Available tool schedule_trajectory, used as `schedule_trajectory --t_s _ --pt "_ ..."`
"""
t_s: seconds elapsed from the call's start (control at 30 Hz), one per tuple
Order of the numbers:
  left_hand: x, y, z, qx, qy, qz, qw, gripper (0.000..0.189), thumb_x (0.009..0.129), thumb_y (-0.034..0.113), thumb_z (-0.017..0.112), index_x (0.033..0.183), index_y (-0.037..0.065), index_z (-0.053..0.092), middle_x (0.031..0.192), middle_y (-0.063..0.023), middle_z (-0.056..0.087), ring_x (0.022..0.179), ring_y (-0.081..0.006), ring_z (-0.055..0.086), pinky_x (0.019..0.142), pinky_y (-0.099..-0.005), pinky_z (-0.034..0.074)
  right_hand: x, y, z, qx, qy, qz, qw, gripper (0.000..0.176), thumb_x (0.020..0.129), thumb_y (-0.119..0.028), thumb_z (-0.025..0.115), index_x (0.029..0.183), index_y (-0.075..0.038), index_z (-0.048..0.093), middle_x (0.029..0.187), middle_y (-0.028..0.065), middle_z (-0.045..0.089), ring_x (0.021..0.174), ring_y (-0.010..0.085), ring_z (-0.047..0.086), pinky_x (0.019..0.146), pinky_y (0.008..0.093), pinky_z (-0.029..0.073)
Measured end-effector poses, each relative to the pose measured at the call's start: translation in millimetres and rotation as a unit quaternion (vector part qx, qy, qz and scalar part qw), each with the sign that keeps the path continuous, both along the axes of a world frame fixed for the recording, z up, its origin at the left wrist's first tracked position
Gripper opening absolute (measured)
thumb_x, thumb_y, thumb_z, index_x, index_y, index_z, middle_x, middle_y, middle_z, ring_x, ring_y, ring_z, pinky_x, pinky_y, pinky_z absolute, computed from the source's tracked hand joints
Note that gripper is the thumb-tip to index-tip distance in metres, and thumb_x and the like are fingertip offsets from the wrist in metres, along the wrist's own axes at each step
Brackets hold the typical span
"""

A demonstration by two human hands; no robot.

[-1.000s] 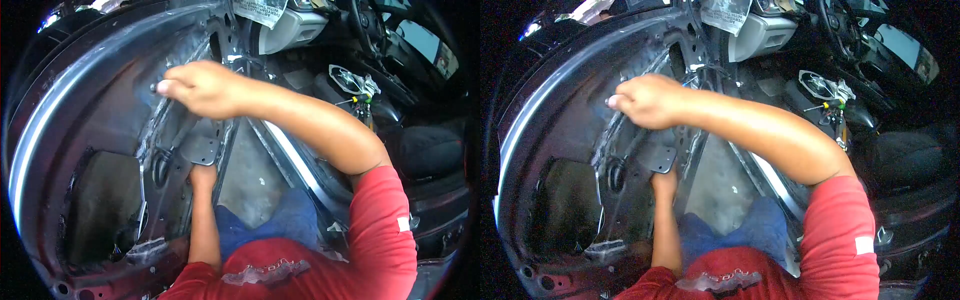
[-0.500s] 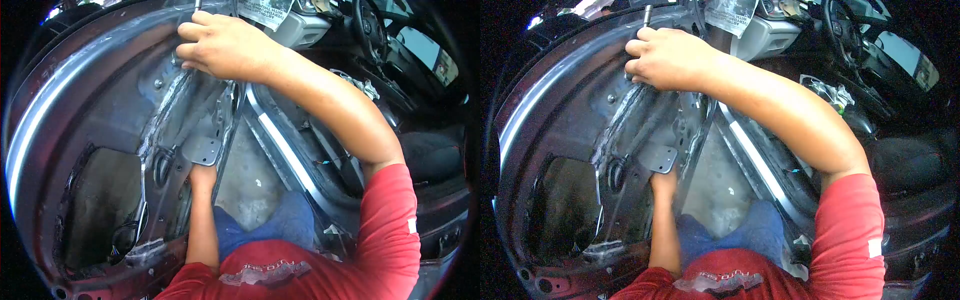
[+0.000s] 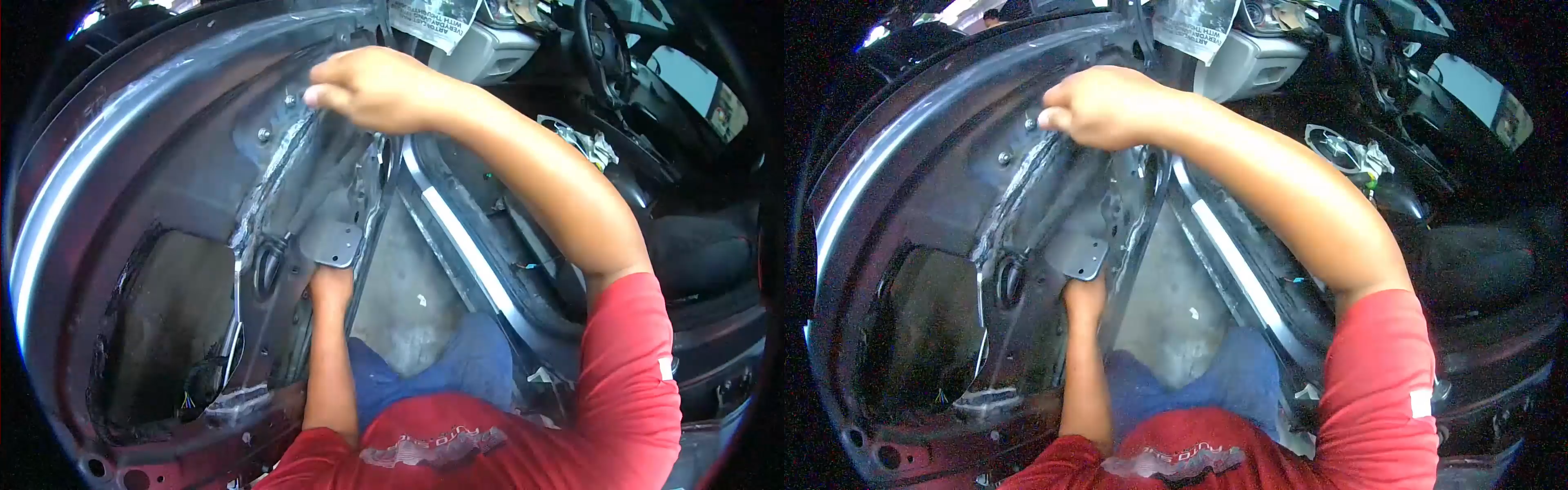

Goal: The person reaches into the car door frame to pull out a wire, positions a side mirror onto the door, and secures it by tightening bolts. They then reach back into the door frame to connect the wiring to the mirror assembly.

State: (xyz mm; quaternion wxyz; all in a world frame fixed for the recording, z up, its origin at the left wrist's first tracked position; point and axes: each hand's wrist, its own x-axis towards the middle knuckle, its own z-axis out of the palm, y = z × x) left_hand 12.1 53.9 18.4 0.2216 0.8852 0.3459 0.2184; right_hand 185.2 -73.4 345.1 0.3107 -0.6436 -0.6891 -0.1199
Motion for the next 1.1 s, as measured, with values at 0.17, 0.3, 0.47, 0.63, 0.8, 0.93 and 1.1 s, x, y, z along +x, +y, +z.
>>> schedule_trajectory --t_s 0.17,0.3,0.47,0.63,0.8,0.93,1.1 --pt "1.0 -1.7 0.4 -0.055 -0.023 0.036 0.998 0.049 0.104 0.046 0.06 0.126 0.004 0.072 0.126 -0.0279 0.071 0.12 -0.0497 0.065 0.099 -0.0528 0.052 -12.0 -0.3 5.3 0.092 -0.346 -0.05 0.932 0.027 0.099 -0.036 0.067 0.101 -0.012 0.078 0.112 0.0064 0.069 0.115 0.0291 0.064 0.096 0.0447 0.058" --pt "3.0 -1.0 -5.2 -0.008 -0.102 0.007 0.995 0.048 0.104 0.045 0.06 0.125 0.004 0.073 0.125 -0.0276 0.072 0.12 -0.05 0.065 0.099 -0.0537 0.052 -9.7 -0.4 6.4 0.178 -0.438 -0.034 0.881 0.02 0.09 -0.031 0.073 0.099 -0.014 0.078 0.108 0.0029 0.065 0.112 0.0241 0.063 0.085 0.0404 0.059" --pt "4.1 1.8 -7.7 0.026 -0.086 0.003 0.996 0.044 0.105 0.041 0.059 0.125 0.005 0.073 0.126 -0.027 0.072 0.12 -0.0489 0.065 0.099 -0.0542 0.053 -13.5 5.7 -1.4 0.197 -0.398 -0.046 0.895 0.025 0.099 -0.036 0.069 0.097 -0.012 0.076 0.096 0.0017 0.066 0.092 0.0218 0.065 0.068 0.0389 0.056" --pt "1.9 0.3 1.0 -0.004 -0.021 -0.004 1.0 0.044 0.105 0.041 0.059 0.127 0.005 0.072 0.131 -0.0254 0.071 0.122 -0.0481 0.065 0.101 -0.0539 0.052 -8.6 7.7 -5.9 -0.192 0.415 0.097 0.884 0.041 0.114 -0.041 0.051 0.1 -0.008 0.07 0.079 -0.0001 0.06 0.064 0.0127 0.054 0.062 0.0304 0.049" --pt "0.8 -0.2 1.3 -0.026 -0.069 0.017 0.997 0.047 0.104 0.043 0.06 0.129 0.005 0.071 0.132 -0.0255 0.07 0.123 -0.0487 0.064 0.102 -0.0532 0.052 -17.5 -2.0 4.1 -0.144 0.187 0.019 0.972 0.036 0.111 -0.04 0.056 0.104 -0.008 0.071 0.086 0.0027 0.065 0.076 0.0165 0.063 0.07 0.0346 0.054" --pt "-1.0 -2.1 1.5 -0.014 -0.066 -0.008 0.998 0.048 0.104 0.045 0.059 0.13 0.006 0.071 0.132 -0.0263 0.07 0.122 -0.0495 0.064 0.101 -0.0536 0.052 -21.0 -1.6 7.0 0.078 -0.284 -0.088 0.952 0.031 0.102 -0.036 0.065 0.106 -0.008 0.079 0.109 0.0081 0.073 0.111 0.0299 0.067 0.094 0.0429 0.058" --pt "0.9 0.9 -1.0 -0.021 -0.06 0.004 0.998 0.047 0.104 0.044 0.06 0.129 0.006 0.071 0.131 -0.0266 0.07 0.121 -0.0501 0.064 0.1 -0.0544 0.052 -26.0 2.8 2.8 0.121 -0.388 -0.091 0.909 0.026 0.098 -0.033 0.067 0.104 -0.011 0.079 0.107 0.006 0.071 0.107 0.0292 0.067 0.091 0.0428 0.059"
